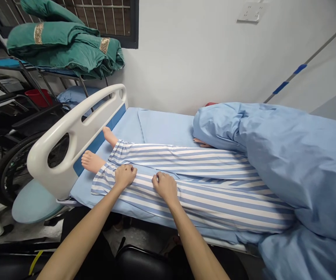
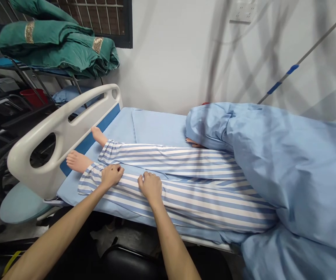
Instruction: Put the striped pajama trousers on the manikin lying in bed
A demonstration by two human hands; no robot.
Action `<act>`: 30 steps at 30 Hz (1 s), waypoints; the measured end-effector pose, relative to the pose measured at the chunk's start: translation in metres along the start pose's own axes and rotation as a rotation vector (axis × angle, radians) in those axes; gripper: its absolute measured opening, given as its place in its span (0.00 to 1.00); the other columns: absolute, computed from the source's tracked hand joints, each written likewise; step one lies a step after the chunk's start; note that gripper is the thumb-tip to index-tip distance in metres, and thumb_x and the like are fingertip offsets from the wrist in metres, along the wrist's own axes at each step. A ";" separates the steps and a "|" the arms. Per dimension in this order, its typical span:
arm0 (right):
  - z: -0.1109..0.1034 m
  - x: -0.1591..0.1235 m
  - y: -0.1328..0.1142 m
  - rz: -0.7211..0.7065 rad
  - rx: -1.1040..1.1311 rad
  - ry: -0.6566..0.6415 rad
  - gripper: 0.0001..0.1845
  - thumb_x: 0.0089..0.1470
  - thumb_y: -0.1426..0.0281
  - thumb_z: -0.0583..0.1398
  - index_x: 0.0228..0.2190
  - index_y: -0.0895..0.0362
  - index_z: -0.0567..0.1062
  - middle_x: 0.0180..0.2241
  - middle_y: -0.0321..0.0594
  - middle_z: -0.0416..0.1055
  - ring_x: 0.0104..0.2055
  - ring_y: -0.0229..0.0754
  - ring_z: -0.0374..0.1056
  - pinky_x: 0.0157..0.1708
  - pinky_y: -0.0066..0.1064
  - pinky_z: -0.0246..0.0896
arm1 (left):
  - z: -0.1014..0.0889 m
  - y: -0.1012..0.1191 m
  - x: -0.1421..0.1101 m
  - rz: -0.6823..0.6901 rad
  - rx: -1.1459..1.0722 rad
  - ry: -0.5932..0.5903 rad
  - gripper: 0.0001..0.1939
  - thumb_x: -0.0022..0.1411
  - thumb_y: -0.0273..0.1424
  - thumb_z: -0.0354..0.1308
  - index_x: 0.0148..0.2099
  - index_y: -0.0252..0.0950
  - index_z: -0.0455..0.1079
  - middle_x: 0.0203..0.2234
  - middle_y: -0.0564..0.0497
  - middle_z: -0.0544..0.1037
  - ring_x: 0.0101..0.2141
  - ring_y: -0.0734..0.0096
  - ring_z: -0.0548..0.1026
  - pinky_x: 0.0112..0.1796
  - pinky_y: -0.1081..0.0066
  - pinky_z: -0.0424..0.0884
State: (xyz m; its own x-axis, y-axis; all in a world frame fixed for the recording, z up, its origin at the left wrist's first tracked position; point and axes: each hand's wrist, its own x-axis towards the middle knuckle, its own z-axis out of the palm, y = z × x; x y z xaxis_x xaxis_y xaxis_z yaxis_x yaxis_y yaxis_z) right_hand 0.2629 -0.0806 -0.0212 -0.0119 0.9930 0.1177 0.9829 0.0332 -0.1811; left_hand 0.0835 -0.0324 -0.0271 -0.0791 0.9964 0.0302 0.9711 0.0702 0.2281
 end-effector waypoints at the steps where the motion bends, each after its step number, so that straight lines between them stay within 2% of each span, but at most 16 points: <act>1: 0.000 0.000 0.000 0.000 0.001 0.005 0.17 0.58 0.64 0.47 0.31 0.57 0.73 0.31 0.42 0.73 0.35 0.43 0.67 0.34 0.30 0.50 | 0.000 0.000 0.000 -0.001 0.001 -0.002 0.19 0.59 0.36 0.43 0.35 0.37 0.75 0.33 0.43 0.76 0.37 0.61 0.71 0.36 0.67 0.60; 9: -0.004 0.001 -0.002 0.026 -0.009 -0.036 0.18 0.59 0.63 0.47 0.33 0.57 0.73 0.32 0.44 0.73 0.35 0.43 0.67 0.33 0.31 0.50 | 0.001 0.001 0.001 -0.019 0.011 -0.001 0.19 0.59 0.37 0.43 0.34 0.37 0.74 0.33 0.44 0.77 0.37 0.61 0.72 0.35 0.67 0.61; 19: -0.005 -0.001 -0.002 0.007 0.011 -0.010 0.17 0.58 0.64 0.48 0.32 0.57 0.73 0.30 0.43 0.73 0.33 0.43 0.67 0.32 0.30 0.49 | 0.002 -0.002 -0.002 0.021 0.017 0.046 0.18 0.59 0.36 0.43 0.33 0.37 0.74 0.32 0.44 0.77 0.36 0.61 0.72 0.36 0.67 0.62; 26: -0.001 0.000 -0.001 -0.001 0.005 0.014 0.17 0.58 0.63 0.48 0.31 0.56 0.73 0.30 0.41 0.73 0.32 0.43 0.66 0.30 0.30 0.46 | 0.005 -0.016 0.002 0.177 -0.023 0.034 0.14 0.58 0.33 0.45 0.30 0.37 0.72 0.29 0.47 0.76 0.35 0.63 0.71 0.35 0.68 0.62; 30: 0.002 0.000 0.000 -0.007 0.000 0.027 0.16 0.58 0.64 0.48 0.31 0.56 0.73 0.29 0.41 0.73 0.31 0.43 0.66 0.29 0.30 0.45 | -0.003 -0.035 0.004 0.334 -0.097 0.172 0.11 0.56 0.28 0.46 0.32 0.36 0.70 0.31 0.47 0.75 0.37 0.63 0.69 0.41 0.67 0.63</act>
State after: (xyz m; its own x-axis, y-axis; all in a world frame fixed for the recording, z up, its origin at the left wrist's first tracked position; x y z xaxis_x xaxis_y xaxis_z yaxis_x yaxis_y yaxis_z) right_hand 0.2626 -0.0801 -0.0227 -0.0141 0.9892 0.1458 0.9827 0.0406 -0.1805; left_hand 0.0480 -0.0311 -0.0320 0.1930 0.9408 0.2787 0.9247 -0.2694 0.2690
